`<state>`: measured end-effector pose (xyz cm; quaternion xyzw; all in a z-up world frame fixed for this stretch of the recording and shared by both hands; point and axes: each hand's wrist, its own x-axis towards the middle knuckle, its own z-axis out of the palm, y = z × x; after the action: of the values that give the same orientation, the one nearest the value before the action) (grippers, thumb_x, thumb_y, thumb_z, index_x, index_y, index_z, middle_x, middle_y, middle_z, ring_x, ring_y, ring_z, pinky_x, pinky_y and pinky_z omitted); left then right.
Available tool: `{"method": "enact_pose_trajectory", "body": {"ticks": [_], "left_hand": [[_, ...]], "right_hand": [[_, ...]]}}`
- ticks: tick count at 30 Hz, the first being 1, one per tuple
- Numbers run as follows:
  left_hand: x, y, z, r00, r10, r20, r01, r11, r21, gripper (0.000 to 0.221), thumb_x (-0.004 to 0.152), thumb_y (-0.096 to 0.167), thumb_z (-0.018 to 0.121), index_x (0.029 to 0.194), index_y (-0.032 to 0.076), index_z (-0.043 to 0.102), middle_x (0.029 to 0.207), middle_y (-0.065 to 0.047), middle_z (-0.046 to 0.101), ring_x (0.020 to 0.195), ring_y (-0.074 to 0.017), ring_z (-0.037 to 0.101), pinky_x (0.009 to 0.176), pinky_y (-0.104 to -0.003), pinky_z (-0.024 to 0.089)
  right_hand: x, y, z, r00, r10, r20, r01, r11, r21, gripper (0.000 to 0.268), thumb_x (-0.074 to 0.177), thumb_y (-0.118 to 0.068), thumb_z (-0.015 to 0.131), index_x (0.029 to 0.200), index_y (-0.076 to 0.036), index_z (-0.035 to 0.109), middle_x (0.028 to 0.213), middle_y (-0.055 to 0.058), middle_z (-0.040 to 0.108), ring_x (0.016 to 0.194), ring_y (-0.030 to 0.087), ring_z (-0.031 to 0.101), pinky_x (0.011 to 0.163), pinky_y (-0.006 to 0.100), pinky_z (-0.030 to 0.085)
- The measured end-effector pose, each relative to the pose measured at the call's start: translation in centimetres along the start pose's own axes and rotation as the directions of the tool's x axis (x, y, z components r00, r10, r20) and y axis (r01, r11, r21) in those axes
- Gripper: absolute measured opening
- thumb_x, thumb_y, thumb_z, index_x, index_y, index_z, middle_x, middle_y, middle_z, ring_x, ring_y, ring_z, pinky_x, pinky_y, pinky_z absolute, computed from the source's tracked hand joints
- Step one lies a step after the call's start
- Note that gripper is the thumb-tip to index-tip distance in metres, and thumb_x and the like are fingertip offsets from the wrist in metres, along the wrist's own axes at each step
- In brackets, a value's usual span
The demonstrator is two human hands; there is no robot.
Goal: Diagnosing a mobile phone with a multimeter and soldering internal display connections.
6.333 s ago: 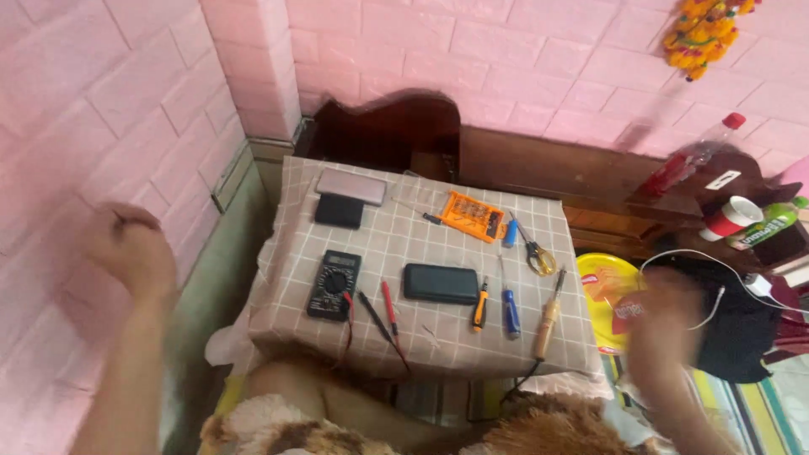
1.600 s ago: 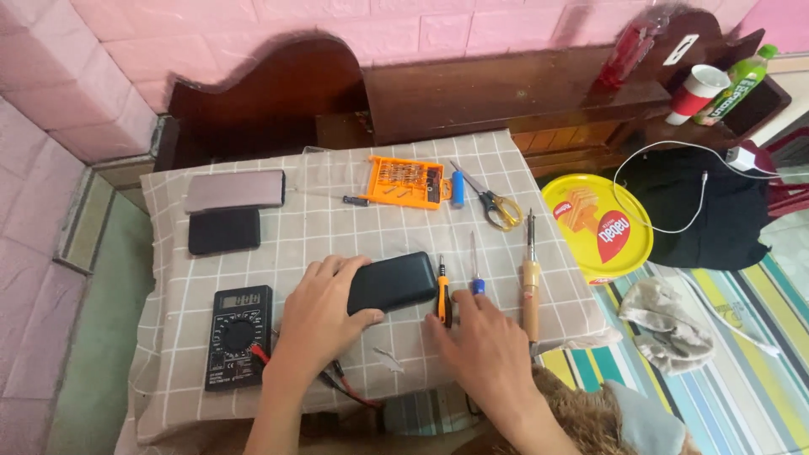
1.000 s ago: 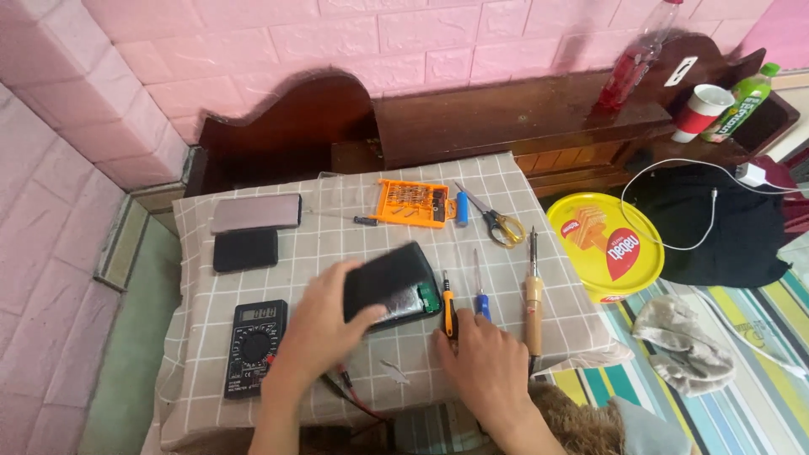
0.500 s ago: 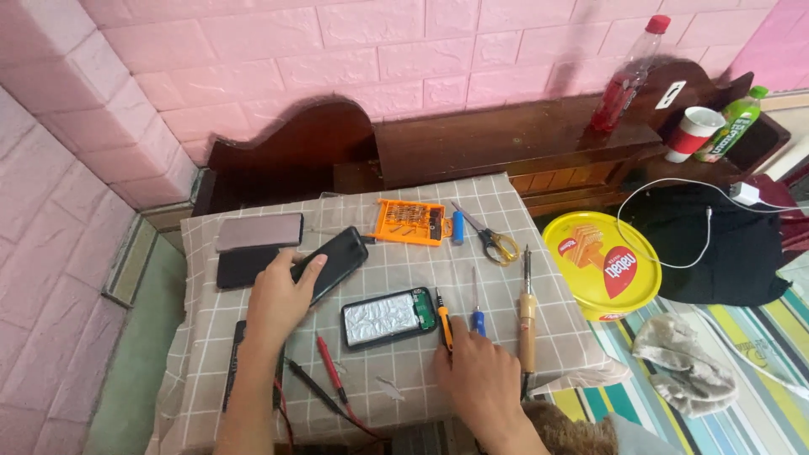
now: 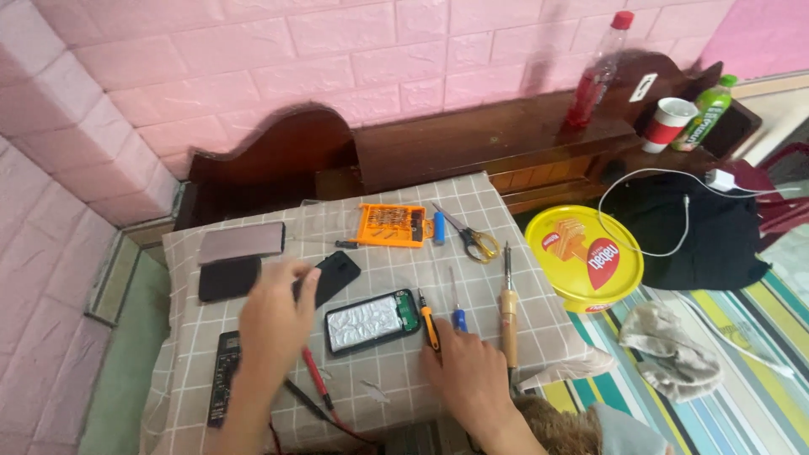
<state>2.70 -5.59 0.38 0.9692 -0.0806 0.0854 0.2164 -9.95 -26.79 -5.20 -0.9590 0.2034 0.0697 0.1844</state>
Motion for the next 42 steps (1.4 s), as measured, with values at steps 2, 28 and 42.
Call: {"method": "enact_pose_trajectory", "body": {"ticks": [2, 28, 42], "left_hand": [[-2.0, 1.8, 0.5, 0.986, 0.153, 0.060, -0.134, 0.959, -0.249, 0.020, 0.106, 0.025, 0.049, 0.105, 0.014, 0.065, 0.073, 0.003, 0.075, 0.038, -0.0046, 0.043, 0.032, -0.019, 0.031], [-5.0, 0.7, 7.5, 0.871, 0.479, 0.112, -0.450, 0.868, -0.212, 0.061, 0.098, 0.046, 0.058, 0.144, 0.007, 0.051, 0.144, -0.011, 0.056, 0.133, -0.0290, 0.050, 0.107, -0.049, 0.040], [-7.2, -0.8, 7.0, 0.889, 0.369, 0.272, -0.396, 0.917, 0.050, 0.068, 0.098, 0.057, 0.052, 0.153, 0.019, 0.039, 0.159, -0.014, 0.035, 0.146, -0.0320, 0.029, 0.111, -0.056, 0.027]], "right_hand": [[-0.4, -0.2, -0.8, 1.000, -0.020, 0.004, 0.020, 1.000, 0.023, 0.029, 0.097, -0.040, 0.052, 0.121, -0.024, 0.056, 0.096, 0.011, 0.072, 0.086, 0.043, 0.070, 0.069, 0.056, 0.056], [-0.6, -0.9, -1.8, 0.998, 0.032, 0.063, -0.029, 0.999, -0.036, 0.047, 0.095, -0.053, 0.061, 0.132, -0.026, 0.055, 0.111, 0.007, 0.073, 0.101, 0.038, 0.070, 0.082, 0.053, 0.056], [-1.8, -1.0, -9.0, 0.951, 0.287, 0.110, -0.294, 0.955, 0.047, 0.033, 0.094, -0.051, 0.065, 0.107, -0.021, 0.072, 0.108, -0.001, 0.076, 0.098, 0.019, 0.072, 0.084, 0.038, 0.057]]}}
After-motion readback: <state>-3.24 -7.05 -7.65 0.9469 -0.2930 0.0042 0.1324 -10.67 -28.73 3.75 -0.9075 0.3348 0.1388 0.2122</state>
